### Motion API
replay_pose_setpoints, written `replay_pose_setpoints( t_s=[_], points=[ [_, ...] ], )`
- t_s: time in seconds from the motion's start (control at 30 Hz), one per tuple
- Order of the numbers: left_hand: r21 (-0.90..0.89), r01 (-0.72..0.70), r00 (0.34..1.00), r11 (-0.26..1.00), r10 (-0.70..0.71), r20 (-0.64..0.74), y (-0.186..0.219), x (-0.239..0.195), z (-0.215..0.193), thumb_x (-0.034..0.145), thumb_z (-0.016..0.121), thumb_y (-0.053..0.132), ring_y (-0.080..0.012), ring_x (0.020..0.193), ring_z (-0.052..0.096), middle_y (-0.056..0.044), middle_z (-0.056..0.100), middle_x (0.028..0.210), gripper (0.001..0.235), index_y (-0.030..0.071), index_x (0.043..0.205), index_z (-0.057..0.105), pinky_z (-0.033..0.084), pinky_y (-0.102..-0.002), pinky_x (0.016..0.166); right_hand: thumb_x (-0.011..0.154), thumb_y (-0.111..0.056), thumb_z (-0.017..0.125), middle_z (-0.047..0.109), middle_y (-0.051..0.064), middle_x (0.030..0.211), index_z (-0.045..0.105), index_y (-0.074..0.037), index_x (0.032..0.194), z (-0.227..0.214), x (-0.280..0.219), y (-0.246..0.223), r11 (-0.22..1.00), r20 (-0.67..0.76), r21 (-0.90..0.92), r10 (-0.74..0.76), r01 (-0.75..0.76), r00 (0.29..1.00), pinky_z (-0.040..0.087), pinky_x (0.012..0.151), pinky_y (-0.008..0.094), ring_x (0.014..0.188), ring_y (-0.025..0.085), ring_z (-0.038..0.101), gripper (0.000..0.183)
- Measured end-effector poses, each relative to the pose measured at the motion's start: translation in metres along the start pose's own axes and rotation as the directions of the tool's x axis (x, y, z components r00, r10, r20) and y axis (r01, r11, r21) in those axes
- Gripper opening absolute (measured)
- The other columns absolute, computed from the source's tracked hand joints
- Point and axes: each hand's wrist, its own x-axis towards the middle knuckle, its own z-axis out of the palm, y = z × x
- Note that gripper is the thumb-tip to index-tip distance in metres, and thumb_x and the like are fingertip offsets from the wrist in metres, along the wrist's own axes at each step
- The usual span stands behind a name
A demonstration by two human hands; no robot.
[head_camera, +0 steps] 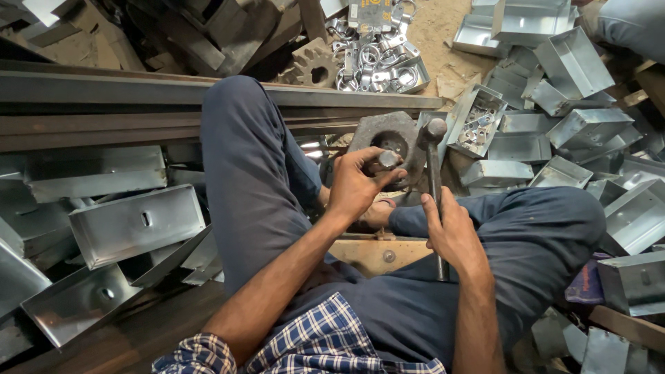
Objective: The person uses a hammer and a small metal rod to secure parts within a larger hexagonal metal component while sitting on the floor. They hit the rod with the hammer repeatedly and handle multiple small metal pieces throughout the process.
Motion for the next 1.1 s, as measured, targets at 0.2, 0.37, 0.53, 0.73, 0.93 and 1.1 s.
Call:
replay_pose_setpoints(
  t_s=[0.2, 0.37, 0.53, 0.73, 0.93, 1.1],
  points=[
    [-0.010, 0.026, 1.000, 1.000, -0.026, 0.000, 0.0025, -0.0003, -0.0004, 0.078, 0.089, 0.011, -0.0045, 0.076, 0.070, -0.006, 0.080, 0.085, 0.029, -0.001, 0.102, 0.077, 0.056, -0.024, 0.065, 0.103, -0.037, 0.050, 0.065, 0.023, 0.066, 0.050, -0.001, 0.104, 0.0000, 0.0006, 0.0019, 1.000, 0.000, 0.025, -0.010, 0.010, 1.000, 0.053, 0.048, 0.044, 0.046, 0.032, 0.068, 0.036],
    [-0.005, -0.002, 1.000, 1.000, 0.002, 0.002, -0.0004, -0.0005, 0.0004, 0.077, 0.090, 0.011, -0.0043, 0.078, 0.071, -0.006, 0.080, 0.087, 0.030, -0.001, 0.102, 0.077, 0.057, -0.024, 0.067, 0.104, -0.037, 0.050, 0.066, 0.024, 0.066, 0.051, -0.001, 0.105, -0.0001, 0.0016, 0.0029, 1.000, 0.007, 0.022, 0.013, -0.013, 1.000, 0.054, 0.048, 0.044, 0.047, 0.032, 0.068, 0.036],
    [-0.068, 0.004, 1.000, 0.998, -0.004, 0.001, -0.0026, 0.0001, 0.0016, 0.079, 0.089, 0.011, -0.0034, 0.080, 0.071, -0.006, 0.081, 0.090, 0.029, 0.000, 0.103, 0.077, 0.058, -0.023, 0.069, 0.103, -0.037, 0.051, 0.065, 0.024, 0.066, 0.051, -0.001, 0.106, 0.0009, 0.0030, 0.0060, 0.999, -0.004, 0.044, 0.001, -0.001, 1.000, 0.053, 0.047, 0.044, 0.046, 0.032, 0.068, 0.036],
    [-0.014, -0.002, 1.000, 1.000, 0.002, -0.009, 0.0012, 0.0008, 0.0004, 0.078, 0.089, 0.012, -0.0027, 0.076, 0.069, -0.006, 0.080, 0.088, 0.029, 0.001, 0.102, 0.078, 0.056, -0.022, 0.066, 0.103, -0.038, 0.050, 0.066, 0.024, 0.066, 0.052, -0.001, 0.107, 0.0004, 0.0019, 0.0053, 0.999, 0.000, 0.035, -0.012, 0.012, 1.000, 0.053, 0.048, 0.044, 0.047, 0.032, 0.068, 0.037],
    [0.036, -0.034, 0.999, 0.999, 0.034, 0.008, 0.0051, -0.0013, -0.0011, 0.077, 0.090, 0.016, -0.0016, 0.070, 0.067, -0.002, 0.078, 0.081, 0.031, 0.002, 0.102, 0.077, 0.053, -0.023, 0.060, 0.103, -0.038, 0.050, 0.065, 0.024, 0.066, 0.052, -0.002, 0.109, -0.0005, 0.0005, 0.0014, 0.999, 0.002, 0.031, 0.016, -0.016, 1.000, 0.054, 0.050, 0.045, 0.047, 0.033, 0.068, 0.036],
    [0.076, 0.014, 0.999, 0.997, -0.016, 0.032, 0.0068, -0.0023, -0.0011, 0.078, 0.091, 0.017, -0.0029, 0.064, 0.061, -0.003, 0.075, 0.073, 0.031, 0.002, 0.102, 0.078, 0.048, -0.024, 0.055, 0.103, -0.037, 0.050, 0.065, 0.024, 0.066, 0.052, -0.002, 0.108, -0.0015, -0.0001, 0.0003, 0.999, 0.005, 0.032, 0.001, -0.001, 1.000, 0.054, 0.049, 0.044, 0.047, 0.033, 0.068, 0.036]
  ],
)
